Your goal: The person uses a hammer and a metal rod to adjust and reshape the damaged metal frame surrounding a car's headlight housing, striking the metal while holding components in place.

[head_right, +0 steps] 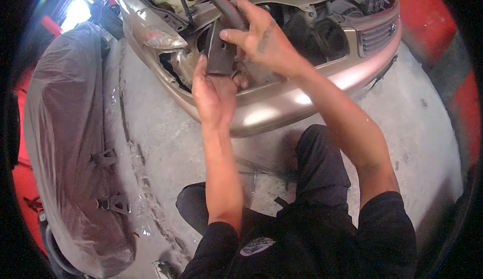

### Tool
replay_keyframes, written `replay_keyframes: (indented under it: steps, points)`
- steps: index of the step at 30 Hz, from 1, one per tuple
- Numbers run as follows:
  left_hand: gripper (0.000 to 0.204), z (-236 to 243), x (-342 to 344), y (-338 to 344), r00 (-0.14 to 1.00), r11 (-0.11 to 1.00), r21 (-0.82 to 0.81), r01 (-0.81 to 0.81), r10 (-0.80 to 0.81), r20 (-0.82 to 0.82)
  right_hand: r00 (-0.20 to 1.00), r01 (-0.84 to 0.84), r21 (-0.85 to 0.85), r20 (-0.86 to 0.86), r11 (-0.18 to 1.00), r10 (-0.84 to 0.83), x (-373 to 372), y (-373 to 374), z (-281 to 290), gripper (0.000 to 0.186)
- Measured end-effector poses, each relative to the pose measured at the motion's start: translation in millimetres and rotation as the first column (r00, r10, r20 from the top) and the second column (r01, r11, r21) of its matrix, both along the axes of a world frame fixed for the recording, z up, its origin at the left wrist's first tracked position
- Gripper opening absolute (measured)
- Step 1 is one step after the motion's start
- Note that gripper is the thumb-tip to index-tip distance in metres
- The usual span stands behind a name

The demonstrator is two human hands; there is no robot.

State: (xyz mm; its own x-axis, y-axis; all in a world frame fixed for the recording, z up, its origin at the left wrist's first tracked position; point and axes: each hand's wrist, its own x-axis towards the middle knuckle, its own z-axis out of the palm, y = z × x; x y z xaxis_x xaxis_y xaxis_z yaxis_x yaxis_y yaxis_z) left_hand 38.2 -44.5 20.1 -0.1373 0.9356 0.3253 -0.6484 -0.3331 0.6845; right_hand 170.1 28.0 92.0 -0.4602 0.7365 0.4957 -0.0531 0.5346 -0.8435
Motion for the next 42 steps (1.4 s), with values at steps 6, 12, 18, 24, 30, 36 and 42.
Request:
replay_keyframes:
  steps: [6, 12, 18, 24, 30, 36, 42]
  points:
    - [0.049, -11, -12, -4, 0.918, 0.950, 0.115, 0.291, -0.311, 0.245, 0.990, -0.138, 0.226, 0.065, 0.964, 0.127, -6, 14, 4, 0.035]
    - [0.036, -13, -3, 4, 0.915, 0.998, 0.039, -0.053, 0.033, 0.401, 0.988, -0.142, 0.041, -0.057, 0.989, 0.144, -7, -2, -1, 0.037]
    - [0.034, -17, -5, 18, 0.887, 0.992, 0.062, -0.113, 0.073, 0.456, 0.991, -0.133, -0.095, -0.009, 0.987, 0.133, 11, -12, -3, 0.038]
    - [0.032, -16, -12, 33, 0.809, 0.970, 0.174, -0.170, 0.037, 0.587, 0.993, -0.089, -0.187, 0.062, 0.978, 0.103, 25, -19, -17, 0.037]
    - [0.037, -21, -23, 42, 0.766, 0.970, 0.240, -0.031, -0.131, 0.629, 0.999, -0.036, -0.323, 0.020, 0.946, 0.045, 37, -12, -47, 0.038]
    - [0.044, -19, -29, 44, 0.806, 0.974, 0.210, -0.087, -0.055, 0.590, 0.999, -0.044, -0.366, 0.007, 0.929, 0.050, 38, -13, -57, 0.042]
    - [0.044, -11, -25, 34, 0.861, 0.974, 0.216, -0.069, -0.051, 0.507, 0.998, -0.020, -0.367, 0.041, 0.930, 0.037, 39, -14, -57, 0.042]
